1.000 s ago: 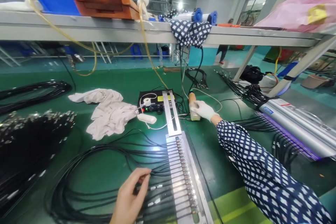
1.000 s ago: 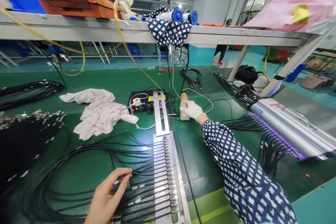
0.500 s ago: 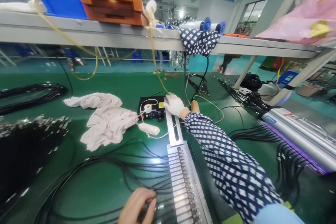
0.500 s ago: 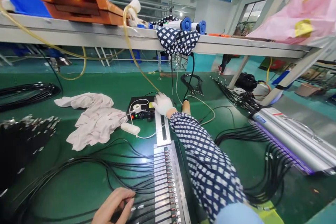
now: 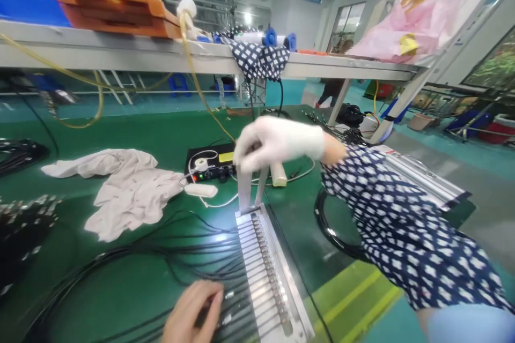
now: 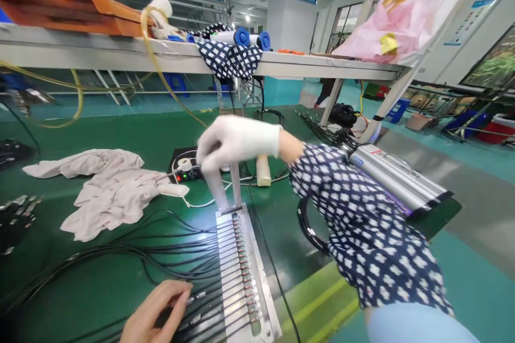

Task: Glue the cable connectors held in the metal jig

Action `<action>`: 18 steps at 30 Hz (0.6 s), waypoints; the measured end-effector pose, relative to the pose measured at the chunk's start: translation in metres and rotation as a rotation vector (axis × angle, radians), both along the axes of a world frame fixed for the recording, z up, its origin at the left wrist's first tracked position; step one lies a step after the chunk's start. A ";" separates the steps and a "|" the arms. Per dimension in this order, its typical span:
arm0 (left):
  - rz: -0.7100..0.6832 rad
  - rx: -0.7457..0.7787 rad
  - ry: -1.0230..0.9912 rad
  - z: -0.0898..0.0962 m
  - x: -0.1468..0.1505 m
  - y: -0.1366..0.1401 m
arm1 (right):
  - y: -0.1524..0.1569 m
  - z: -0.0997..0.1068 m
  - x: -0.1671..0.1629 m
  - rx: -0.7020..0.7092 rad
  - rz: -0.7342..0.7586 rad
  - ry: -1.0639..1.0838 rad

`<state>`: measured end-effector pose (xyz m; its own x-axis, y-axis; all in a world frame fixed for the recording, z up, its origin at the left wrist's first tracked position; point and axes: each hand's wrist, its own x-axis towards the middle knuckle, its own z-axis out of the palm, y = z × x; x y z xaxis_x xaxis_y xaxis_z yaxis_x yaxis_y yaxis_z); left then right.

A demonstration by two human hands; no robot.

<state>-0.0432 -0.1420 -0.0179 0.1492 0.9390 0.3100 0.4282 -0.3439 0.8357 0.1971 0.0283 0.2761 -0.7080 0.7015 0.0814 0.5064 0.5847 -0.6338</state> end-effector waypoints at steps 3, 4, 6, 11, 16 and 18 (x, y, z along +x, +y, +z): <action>0.030 0.000 0.034 0.002 0.005 -0.003 | -0.094 -0.055 0.026 0.097 0.281 -0.073; 0.046 -0.020 0.036 0.005 0.008 -0.005 | -0.122 -0.086 0.032 0.124 0.324 -0.114; 0.057 -0.082 0.045 0.017 0.015 -0.011 | -0.166 -0.154 0.039 0.244 0.334 -0.199; -0.153 -0.347 0.145 0.053 0.028 -0.046 | -0.200 -0.244 0.058 0.031 0.213 -0.085; -0.253 -0.727 -0.019 0.027 0.036 -0.101 | -0.197 -0.237 0.093 -0.093 -0.209 0.080; -0.328 -0.832 -0.226 0.006 0.041 -0.119 | -0.202 -0.244 0.096 -0.056 -0.334 -0.011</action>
